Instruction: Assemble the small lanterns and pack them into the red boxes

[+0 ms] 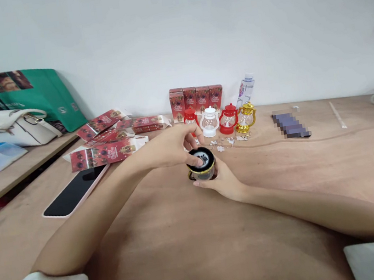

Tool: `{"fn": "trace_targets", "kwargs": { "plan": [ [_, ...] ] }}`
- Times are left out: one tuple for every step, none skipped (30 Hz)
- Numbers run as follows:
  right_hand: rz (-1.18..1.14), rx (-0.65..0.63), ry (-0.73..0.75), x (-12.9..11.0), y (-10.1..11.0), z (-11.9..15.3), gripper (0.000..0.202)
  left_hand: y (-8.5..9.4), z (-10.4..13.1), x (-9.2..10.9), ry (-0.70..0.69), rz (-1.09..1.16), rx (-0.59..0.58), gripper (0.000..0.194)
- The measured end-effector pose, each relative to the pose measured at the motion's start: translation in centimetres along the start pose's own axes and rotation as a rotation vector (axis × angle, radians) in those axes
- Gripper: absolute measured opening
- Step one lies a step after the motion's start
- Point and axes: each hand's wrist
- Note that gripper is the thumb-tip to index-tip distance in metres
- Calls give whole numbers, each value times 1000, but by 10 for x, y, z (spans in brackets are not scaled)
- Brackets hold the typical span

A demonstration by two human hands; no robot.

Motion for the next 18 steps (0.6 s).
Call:
{"fn": "trace_targets", "kwargs": {
  "plan": [
    [-18,-6,10,-2,0,0,63,0,-3,-3,14,48,-24,45],
    [-41,-14,22,-3,-1,1,66,0,-6,-5,32,109,-75,51],
    [-64,-22,32,-5,-1,1,69,-1,-10,-8,56,177,-155,54],
    [-84,-28,41,-8,-1,1,72,-3,-14,-11,88,248,-255,53],
    [-102,-34,46,-9,-1,1,75,-5,-18,-13,123,315,-358,49],
    [-123,-39,44,-11,-2,1,76,-7,-22,-15,158,378,-441,45],
    [-148,-40,36,-12,-2,0,75,-10,-26,-18,188,442,-489,41],
    [-177,-28,24,-12,-2,-1,73,-12,-29,-20,209,509,-501,38],
    [-206,4,13,-11,-3,-1,70,-13,-33,-23,220,577,-477,35],
    [-230,56,2,-10,-3,-2,67,-15,-36,-25,224,635,-419,32],
    [-244,126,-12,-9,-3,-3,63,-15,-38,-28,227,676,-336,30],
    [-256,197,-31,-8,-3,-4,60,-15,-41,-31,234,703,-241,27],
    [-279,251,-57,-7,-3,-5,56,-15,-43,-34,245,713,-151,26],
    [-318,281,-86,-7,-3,-6,53,-14,-44,-36,259,711,-75,26],
    [-373,287,-116,-6,-2,-7,49,-13,-46,-38,270,703,-23,28],
    [-439,280,-141,-6,-1,-7,46,-11,-46,-39,277,695,6,31],
    [-507,269,-160,-6,0,-8,42,-9,-47,-41,275,691,14,35],
    [-568,262,-175,-5,2,-9,40,-8,-47,-41,266,690,11,39]
  ]
}}
Point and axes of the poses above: each hand's wrist, its own z-axis away from the middle knuckle, its own y-axis out of the back of the hand, x = y × z, and after that the axes turned 8 degrees about y, right-handed
